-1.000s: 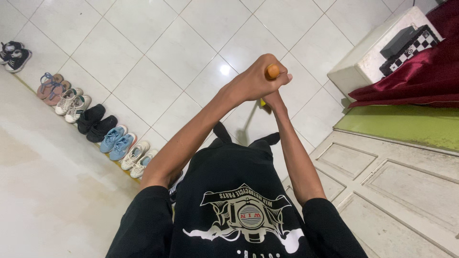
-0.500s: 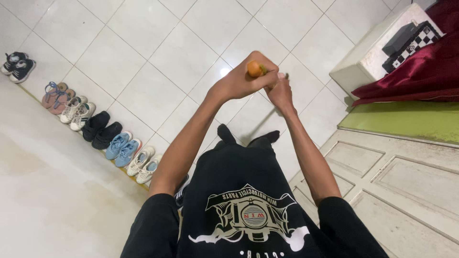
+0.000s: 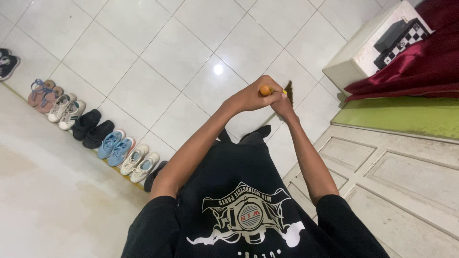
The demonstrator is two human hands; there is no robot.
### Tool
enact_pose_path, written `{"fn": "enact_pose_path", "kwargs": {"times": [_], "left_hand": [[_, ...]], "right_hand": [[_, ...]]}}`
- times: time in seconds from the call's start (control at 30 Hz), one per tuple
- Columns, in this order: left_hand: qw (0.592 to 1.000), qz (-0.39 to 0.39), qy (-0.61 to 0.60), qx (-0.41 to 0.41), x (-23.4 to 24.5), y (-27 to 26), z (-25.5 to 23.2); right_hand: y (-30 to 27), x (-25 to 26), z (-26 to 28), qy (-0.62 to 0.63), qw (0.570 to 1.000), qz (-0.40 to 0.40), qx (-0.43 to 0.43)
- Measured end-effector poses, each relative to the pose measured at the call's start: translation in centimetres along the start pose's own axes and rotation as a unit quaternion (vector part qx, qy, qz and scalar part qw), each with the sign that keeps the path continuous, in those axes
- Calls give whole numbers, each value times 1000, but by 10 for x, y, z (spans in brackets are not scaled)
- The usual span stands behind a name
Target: The person unscrews a broom head from its handle by rotating the handle with one hand while holding the base with the other.
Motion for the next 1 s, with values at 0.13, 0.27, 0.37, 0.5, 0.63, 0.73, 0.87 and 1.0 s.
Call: {"fn": "enact_pose_path", "kwargs": {"times": [0.13, 0.27, 0.37, 0.5, 0.63, 0.73, 0.87, 1.0], "left_hand": [[999, -31, -24, -6, 14, -9, -2], [998, -57, -32, -3, 23, -14, -10], [997, -68, -21, -4, 31, -19, -20], [998, -66, 9, 2, 35, -21, -29], [997, -72, 31, 11, 37, -19, -38], [996, -83, 24, -18, 30, -21, -44], [993, -105, 54, 16, 22, -17, -47], [988, -115, 94, 34, 16, -9, -54]], "right_hand": [[11, -11, 15, -64, 997, 30, 11], [15, -27, 32, 44, 994, 66, 73], [23, -38, 41, 77, 987, 86, 111], [22, -46, 61, 121, 975, 56, 180], [16, -40, 92, 80, 988, -2, 131], [11, -37, 103, 67, 996, 7, 61], [14, -36, 94, 116, 988, 16, 103], [21, -37, 85, 239, 956, 63, 157]]}}
Point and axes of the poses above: each hand's wrist, its own y-axis towards the middle knuckle, its own x-axis out of the back of the hand, z = x × y, the point moved 3 cm from there along y, towards the middle knuckle, and after that the axes turned 2 degrees about -y, right-handed, at the moved point
